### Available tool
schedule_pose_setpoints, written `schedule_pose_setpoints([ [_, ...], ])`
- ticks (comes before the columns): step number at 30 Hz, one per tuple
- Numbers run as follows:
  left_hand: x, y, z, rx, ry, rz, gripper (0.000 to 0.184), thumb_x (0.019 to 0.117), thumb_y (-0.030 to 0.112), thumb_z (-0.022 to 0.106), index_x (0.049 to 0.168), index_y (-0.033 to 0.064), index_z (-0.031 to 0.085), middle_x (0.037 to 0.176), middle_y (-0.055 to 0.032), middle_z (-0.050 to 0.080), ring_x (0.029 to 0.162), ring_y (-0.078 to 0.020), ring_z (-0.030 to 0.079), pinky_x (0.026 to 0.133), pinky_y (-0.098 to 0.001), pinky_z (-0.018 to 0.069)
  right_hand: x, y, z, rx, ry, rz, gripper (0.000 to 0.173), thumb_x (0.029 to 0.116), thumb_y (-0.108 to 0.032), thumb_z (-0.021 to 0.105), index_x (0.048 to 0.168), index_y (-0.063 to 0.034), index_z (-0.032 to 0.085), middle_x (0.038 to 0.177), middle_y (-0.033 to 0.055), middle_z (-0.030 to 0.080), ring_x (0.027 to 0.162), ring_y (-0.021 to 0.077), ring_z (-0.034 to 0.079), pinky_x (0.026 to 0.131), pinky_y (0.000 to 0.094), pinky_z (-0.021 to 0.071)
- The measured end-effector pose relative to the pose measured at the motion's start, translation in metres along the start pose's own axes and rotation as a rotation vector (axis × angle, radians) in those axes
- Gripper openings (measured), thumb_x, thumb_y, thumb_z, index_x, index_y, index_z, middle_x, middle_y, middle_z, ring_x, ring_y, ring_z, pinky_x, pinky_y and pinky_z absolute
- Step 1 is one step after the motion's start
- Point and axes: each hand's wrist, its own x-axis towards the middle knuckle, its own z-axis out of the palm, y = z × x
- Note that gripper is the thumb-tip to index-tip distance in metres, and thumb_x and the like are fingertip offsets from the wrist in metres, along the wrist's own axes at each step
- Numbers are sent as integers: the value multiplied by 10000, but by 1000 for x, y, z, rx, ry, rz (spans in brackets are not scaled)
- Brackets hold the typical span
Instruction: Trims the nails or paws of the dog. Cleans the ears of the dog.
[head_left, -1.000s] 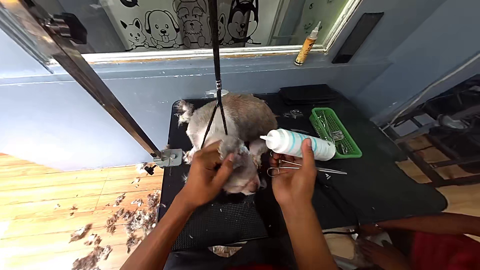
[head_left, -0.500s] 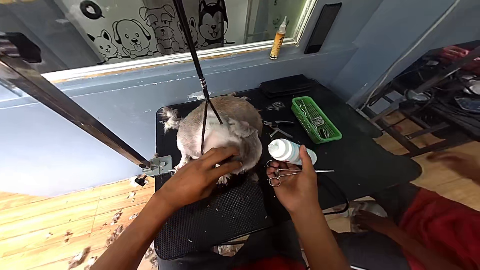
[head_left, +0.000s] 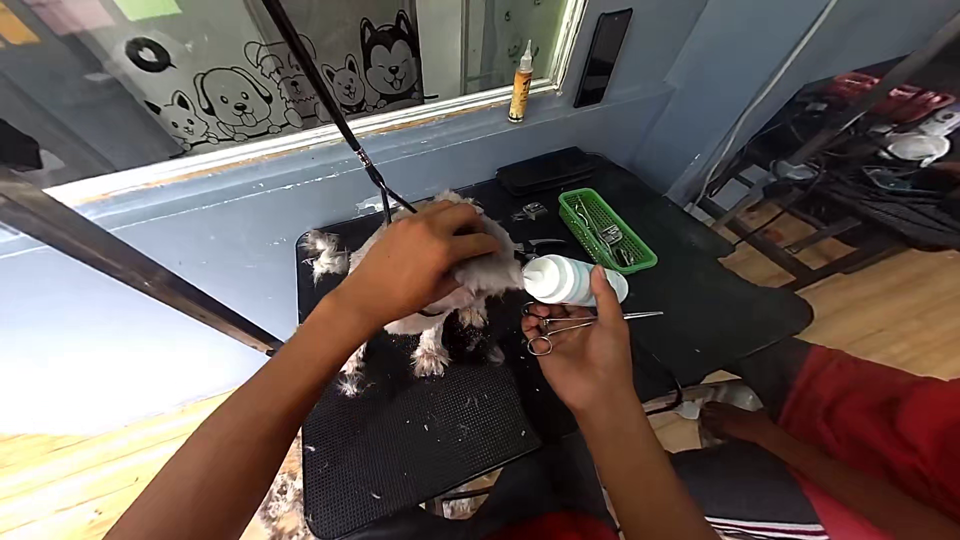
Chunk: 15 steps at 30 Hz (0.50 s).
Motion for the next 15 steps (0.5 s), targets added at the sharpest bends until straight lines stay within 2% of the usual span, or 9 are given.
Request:
schedule_pose_setpoints([
  [2,3,-8,3,-114,-6,-9,231,884,65,630,1055,103,781,1030,-72,714,969,-216,685,848,-422,577,-1,-1,6,20,-28,-16,467,989,-610,530,1063,-166,657,871,44,698,736,134,691,596,266,565],
  [5,-3,-7,15,-283,-29,-124,182,933,165,620,817,84,734,758,-6,670,708,-103,633,656,-332,526,-3,2,11,35,-67,-72,450,1011,-577,520,1108,-158,654,913,58,708,772,142,699,637,270,581],
  [7,-12,-5,12,-396,-99,-269,313,982,294,666,719,124,677,627,39,597,570,-51,555,544,-282,462,-5,6,10,36,-98,-154,397,1019,-516,558,1185,-163,633,987,55,706,848,154,704,753,313,603],
  [10,-26,-5,-2,-473,-205,-447,345,973,321,691,676,147,660,576,46,586,521,-48,546,503,-285,446,-13,12,6,-22,-143,-306,418,984,-408,667,1282,-130,571,1110,97,693,934,207,722,839,384,625],
  [13,-38,-8,-9,-500,-247,-503,360,974,306,694,654,145,656,560,41,582,505,-50,539,487,-280,430,-26,25,9,-149,-182,-443,477,911,-369,781,1273,-124,589,1111,83,702,939,194,718,846,362,620],
  [15,-43,-10,-11,-534,-259,-503,362,975,302,694,657,131,662,560,34,582,507,-50,538,490,-276,426,-33,35,13,-219,-225,-545,485,890,-320,812,1271,-133,579,1124,44,705,1008,165,710,912,349,606],
])
